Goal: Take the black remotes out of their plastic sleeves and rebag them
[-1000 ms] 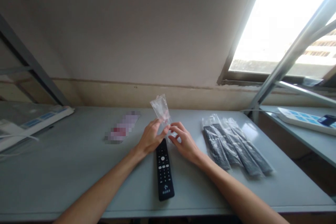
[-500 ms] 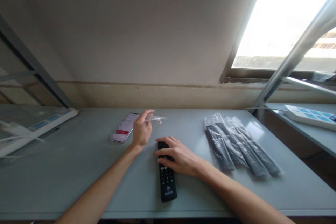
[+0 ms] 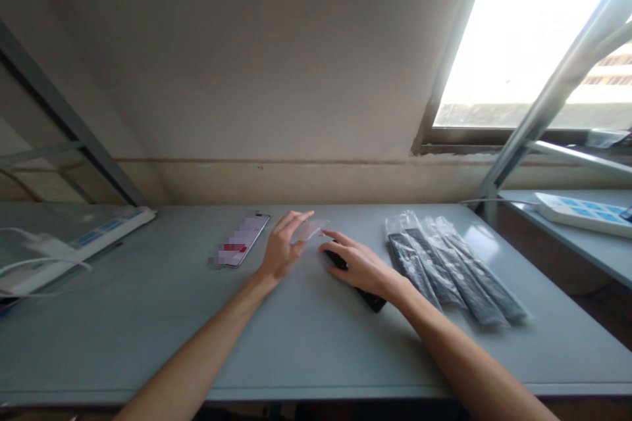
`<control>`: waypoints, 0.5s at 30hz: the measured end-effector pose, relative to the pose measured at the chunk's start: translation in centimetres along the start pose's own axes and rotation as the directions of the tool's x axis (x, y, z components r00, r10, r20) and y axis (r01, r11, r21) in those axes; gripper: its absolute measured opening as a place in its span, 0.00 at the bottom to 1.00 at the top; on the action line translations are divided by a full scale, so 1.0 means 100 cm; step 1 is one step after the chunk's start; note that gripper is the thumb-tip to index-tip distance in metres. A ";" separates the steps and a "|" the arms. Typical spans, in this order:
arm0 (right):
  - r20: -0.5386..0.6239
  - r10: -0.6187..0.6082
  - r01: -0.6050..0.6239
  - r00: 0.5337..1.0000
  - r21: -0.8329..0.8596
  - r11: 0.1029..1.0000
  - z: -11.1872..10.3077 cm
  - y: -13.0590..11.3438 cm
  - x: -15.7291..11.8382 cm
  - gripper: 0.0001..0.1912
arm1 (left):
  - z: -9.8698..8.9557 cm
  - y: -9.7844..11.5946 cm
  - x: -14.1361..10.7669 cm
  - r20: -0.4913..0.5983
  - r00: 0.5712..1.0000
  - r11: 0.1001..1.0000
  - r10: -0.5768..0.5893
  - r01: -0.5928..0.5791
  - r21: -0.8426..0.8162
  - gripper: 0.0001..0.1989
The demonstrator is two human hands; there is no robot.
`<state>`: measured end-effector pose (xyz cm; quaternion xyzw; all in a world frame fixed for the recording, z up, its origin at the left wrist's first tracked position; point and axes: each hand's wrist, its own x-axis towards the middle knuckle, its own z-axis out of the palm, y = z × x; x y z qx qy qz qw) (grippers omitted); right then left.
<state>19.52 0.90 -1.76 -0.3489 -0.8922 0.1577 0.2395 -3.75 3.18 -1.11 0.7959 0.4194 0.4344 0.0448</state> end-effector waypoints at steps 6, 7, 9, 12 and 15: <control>-0.002 0.115 -0.113 0.993 -0.173 0.978 -0.018 -0.006 -0.004 0.35 | -0.010 -0.002 0.002 -0.040 0.959 0.952 0.280 -0.272 0.140 0.19; 0.039 0.130 -0.121 0.991 -0.172 0.978 -0.021 -0.007 -0.005 0.36 | -0.011 -0.001 0.003 -0.030 0.945 0.938 0.327 -0.321 0.131 0.18; 0.137 0.165 -0.140 0.977 -0.174 0.975 -0.030 -0.008 -0.006 0.38 | -0.012 0.001 0.003 -0.058 0.924 0.923 0.377 -0.371 0.101 0.14; 0.275 0.239 -0.192 0.931 -0.187 0.963 -0.042 -0.007 -0.007 0.41 | -0.010 0.007 0.003 -0.154 0.925 0.937 0.348 -0.344 0.054 0.07; 0.354 0.264 -0.223 0.897 -0.154 0.963 -0.047 -0.005 -0.009 0.42 | -0.006 0.011 0.001 -0.183 0.946 0.961 0.269 -0.276 -0.013 0.04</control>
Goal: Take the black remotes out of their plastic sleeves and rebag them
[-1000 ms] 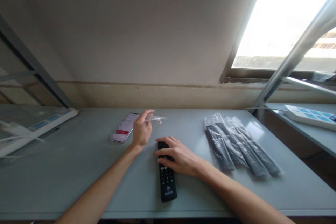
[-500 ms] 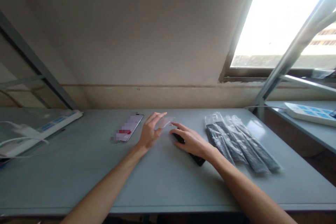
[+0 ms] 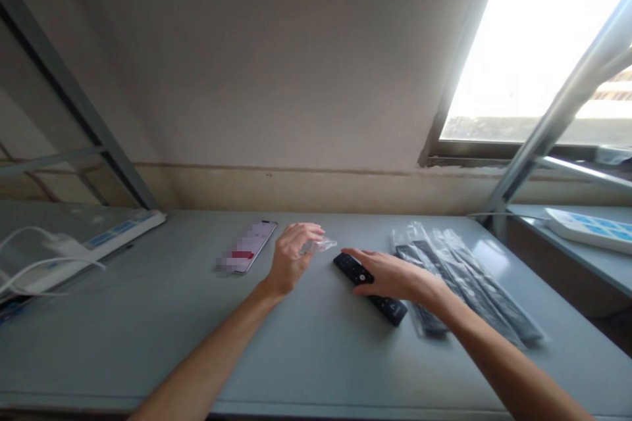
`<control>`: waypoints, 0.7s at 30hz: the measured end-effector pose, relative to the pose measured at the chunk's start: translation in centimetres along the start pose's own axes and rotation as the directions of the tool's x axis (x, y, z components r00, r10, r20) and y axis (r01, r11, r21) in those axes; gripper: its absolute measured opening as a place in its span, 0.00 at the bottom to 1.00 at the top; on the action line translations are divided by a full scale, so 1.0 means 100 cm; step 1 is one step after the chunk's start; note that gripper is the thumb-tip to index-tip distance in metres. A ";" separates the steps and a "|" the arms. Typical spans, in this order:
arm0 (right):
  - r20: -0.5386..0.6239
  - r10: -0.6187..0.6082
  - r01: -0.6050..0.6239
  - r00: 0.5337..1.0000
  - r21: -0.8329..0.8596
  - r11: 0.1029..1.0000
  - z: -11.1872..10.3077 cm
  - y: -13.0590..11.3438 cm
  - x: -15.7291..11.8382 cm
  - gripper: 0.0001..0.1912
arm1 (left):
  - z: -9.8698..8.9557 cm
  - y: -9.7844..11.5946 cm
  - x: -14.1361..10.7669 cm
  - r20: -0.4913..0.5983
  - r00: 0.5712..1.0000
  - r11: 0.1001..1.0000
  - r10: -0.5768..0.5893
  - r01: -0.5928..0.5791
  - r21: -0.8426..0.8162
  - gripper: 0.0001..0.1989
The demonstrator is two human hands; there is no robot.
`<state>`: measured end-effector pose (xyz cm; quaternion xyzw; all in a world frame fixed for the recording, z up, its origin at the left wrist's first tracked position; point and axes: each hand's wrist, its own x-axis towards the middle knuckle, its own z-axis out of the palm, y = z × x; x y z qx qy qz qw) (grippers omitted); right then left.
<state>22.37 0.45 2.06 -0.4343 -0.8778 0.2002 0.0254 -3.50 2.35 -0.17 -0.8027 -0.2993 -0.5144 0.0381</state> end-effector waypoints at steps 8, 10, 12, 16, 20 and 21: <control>-0.221 0.075 -0.083 0.972 -0.031 0.996 0.022 -0.001 -0.006 0.39 | 0.004 0.002 -0.006 0.110 0.986 0.992 -0.124 0.127 -0.020 0.06; -0.327 0.110 -0.131 0.939 -0.043 0.990 0.022 0.001 -0.009 0.34 | 0.005 0.003 -0.006 0.147 0.981 0.992 -0.127 0.125 0.020 0.12; -0.460 0.091 -0.125 0.883 -0.044 0.991 0.020 0.005 -0.011 0.31 | 0.006 0.004 -0.005 0.202 0.972 0.992 -0.118 0.108 0.057 0.19; -0.610 -0.164 0.094 0.775 -0.145 0.985 0.017 0.008 -0.016 0.27 | 0.008 0.009 -0.003 0.297 0.950 0.991 -0.092 0.058 0.119 0.29; -0.647 -0.368 0.245 0.668 -0.277 0.929 0.022 0.003 -0.016 0.22 | 0.002 0.016 0.002 0.294 0.956 0.955 0.021 -0.106 0.276 0.28; -0.654 -0.393 0.257 0.646 -0.299 0.919 0.023 0.001 -0.015 0.21 | -0.002 0.018 0.004 0.268 0.962 0.932 0.058 -0.149 0.331 0.27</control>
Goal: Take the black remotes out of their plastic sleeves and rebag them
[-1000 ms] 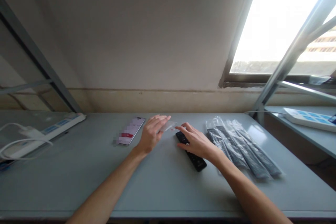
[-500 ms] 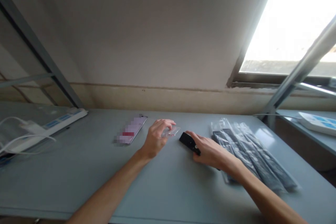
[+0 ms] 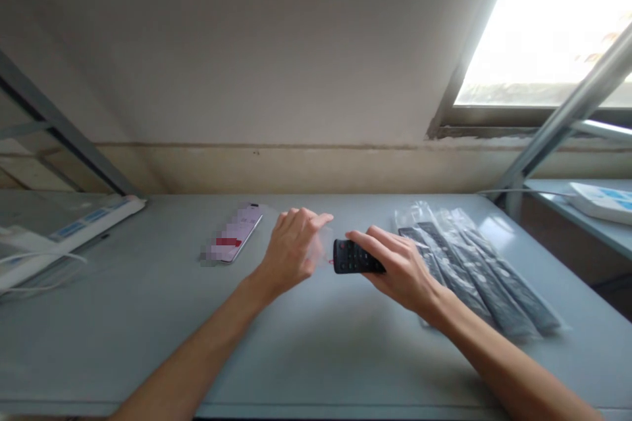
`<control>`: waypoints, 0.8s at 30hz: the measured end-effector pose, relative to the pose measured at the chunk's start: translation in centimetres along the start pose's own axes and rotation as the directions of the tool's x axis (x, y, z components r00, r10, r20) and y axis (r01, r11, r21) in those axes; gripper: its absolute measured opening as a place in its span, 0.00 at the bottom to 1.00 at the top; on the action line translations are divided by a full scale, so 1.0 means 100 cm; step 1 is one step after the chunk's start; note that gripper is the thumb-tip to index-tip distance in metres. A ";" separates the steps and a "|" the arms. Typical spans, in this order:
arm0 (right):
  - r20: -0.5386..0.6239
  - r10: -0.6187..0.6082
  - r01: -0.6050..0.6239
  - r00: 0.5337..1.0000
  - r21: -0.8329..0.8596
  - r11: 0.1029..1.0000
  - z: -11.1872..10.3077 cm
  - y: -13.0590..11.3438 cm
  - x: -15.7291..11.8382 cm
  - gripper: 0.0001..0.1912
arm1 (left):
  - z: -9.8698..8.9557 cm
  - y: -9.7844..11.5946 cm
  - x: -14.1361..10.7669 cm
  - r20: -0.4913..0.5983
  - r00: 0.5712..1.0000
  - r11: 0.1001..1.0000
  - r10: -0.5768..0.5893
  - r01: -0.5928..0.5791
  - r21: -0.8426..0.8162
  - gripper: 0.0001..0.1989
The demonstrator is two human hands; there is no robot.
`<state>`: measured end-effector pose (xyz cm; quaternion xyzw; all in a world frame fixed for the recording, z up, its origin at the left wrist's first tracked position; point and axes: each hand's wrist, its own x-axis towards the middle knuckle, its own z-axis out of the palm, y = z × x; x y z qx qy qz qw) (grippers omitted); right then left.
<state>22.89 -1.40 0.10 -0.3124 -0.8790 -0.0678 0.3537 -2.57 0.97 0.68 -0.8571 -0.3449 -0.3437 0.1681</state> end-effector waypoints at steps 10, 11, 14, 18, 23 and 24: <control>0.079 0.065 -0.053 0.995 -0.152 0.987 0.003 -0.003 0.001 0.21 | -0.012 -0.005 0.008 0.046 0.995 0.976 0.092 -0.100 0.196 0.22; 0.111 0.093 -0.074 0.989 -0.164 0.984 0.003 -0.003 0.001 0.22 | -0.009 -0.005 0.007 0.070 0.993 0.978 0.095 -0.106 0.179 0.23; 0.207 0.159 -0.121 0.965 -0.184 0.975 0.002 -0.002 0.002 0.23 | -0.003 -0.005 0.006 0.140 0.986 0.983 0.095 -0.115 0.145 0.25; 0.256 0.185 -0.144 0.949 -0.168 0.975 0.004 0.001 0.002 0.23 | 0.004 -0.003 0.005 0.253 0.964 0.978 0.081 -0.126 0.165 0.27; 0.258 0.191 -0.149 0.947 -0.175 0.973 0.005 0.001 0.002 0.24 | 0.010 0.001 0.003 0.313 0.948 0.970 0.059 -0.129 0.208 0.27; 0.266 0.197 -0.152 0.944 -0.183 0.971 0.005 0.000 0.002 0.23 | 0.011 0.002 0.003 0.319 0.946 0.970 0.056 -0.127 0.206 0.26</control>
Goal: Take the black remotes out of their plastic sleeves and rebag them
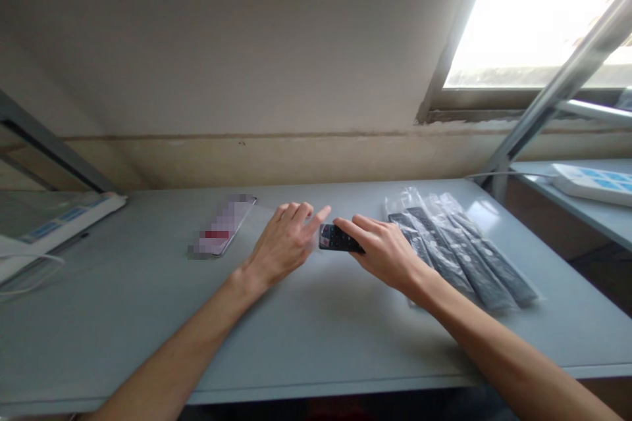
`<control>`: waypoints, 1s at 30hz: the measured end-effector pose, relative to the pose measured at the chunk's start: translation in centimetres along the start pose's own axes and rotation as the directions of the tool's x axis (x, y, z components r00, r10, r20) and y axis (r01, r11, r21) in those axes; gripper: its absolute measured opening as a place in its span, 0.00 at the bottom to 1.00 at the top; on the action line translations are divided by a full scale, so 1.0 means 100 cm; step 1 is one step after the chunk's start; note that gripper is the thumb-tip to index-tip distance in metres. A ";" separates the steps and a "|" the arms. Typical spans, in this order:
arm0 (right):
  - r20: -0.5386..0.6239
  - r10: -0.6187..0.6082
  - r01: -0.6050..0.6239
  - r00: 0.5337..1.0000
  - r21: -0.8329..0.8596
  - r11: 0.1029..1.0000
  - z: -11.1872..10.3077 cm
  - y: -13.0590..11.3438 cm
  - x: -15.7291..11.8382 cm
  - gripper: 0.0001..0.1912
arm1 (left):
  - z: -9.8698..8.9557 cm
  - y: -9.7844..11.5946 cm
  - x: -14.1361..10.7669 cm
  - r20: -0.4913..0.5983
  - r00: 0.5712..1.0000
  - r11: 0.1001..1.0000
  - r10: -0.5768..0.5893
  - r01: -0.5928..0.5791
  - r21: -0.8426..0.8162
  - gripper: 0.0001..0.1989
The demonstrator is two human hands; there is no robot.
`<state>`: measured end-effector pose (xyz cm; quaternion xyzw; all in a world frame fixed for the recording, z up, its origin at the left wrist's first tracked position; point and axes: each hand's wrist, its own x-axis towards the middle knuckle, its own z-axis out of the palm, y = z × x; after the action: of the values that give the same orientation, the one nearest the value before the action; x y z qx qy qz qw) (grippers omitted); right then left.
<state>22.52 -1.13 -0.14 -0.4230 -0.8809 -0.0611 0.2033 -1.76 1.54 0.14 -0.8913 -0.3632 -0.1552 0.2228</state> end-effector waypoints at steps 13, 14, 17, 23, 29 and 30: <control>-0.002 0.072 -0.071 0.997 0.131 0.989 0.010 -0.012 0.003 0.25 | 0.000 0.028 0.009 0.005 1.000 1.000 0.010 -0.010 0.027 0.14; -0.021 0.054 -0.051 0.998 0.139 0.989 0.011 -0.014 0.002 0.25 | 0.000 0.034 0.011 0.013 1.000 0.999 0.016 -0.017 0.040 0.13; -0.049 -0.002 0.009 0.999 0.132 0.991 0.009 -0.021 0.002 0.27 | 0.000 0.046 0.014 0.058 0.998 0.999 0.003 -0.006 0.050 0.09; -0.188 0.033 -0.022 0.982 0.060 0.998 -0.011 -0.012 0.004 0.25 | -0.003 0.028 0.008 0.096 0.976 0.978 -0.194 0.184 0.102 0.04; -0.130 0.441 -0.297 0.888 0.570 0.766 0.002 0.003 0.006 0.13 | -0.011 0.008 0.004 0.002 0.967 0.963 -0.254 0.252 0.099 0.06; -0.089 0.475 -0.314 0.875 0.644 0.698 0.005 0.004 0.007 0.12 | -0.012 0.009 0.004 0.002 0.969 0.965 -0.247 0.245 0.089 0.07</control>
<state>22.30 -0.26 -0.38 -0.5031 -0.7071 0.2199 0.4456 -1.03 0.61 1.05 -0.8295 -0.4789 -0.1598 0.2387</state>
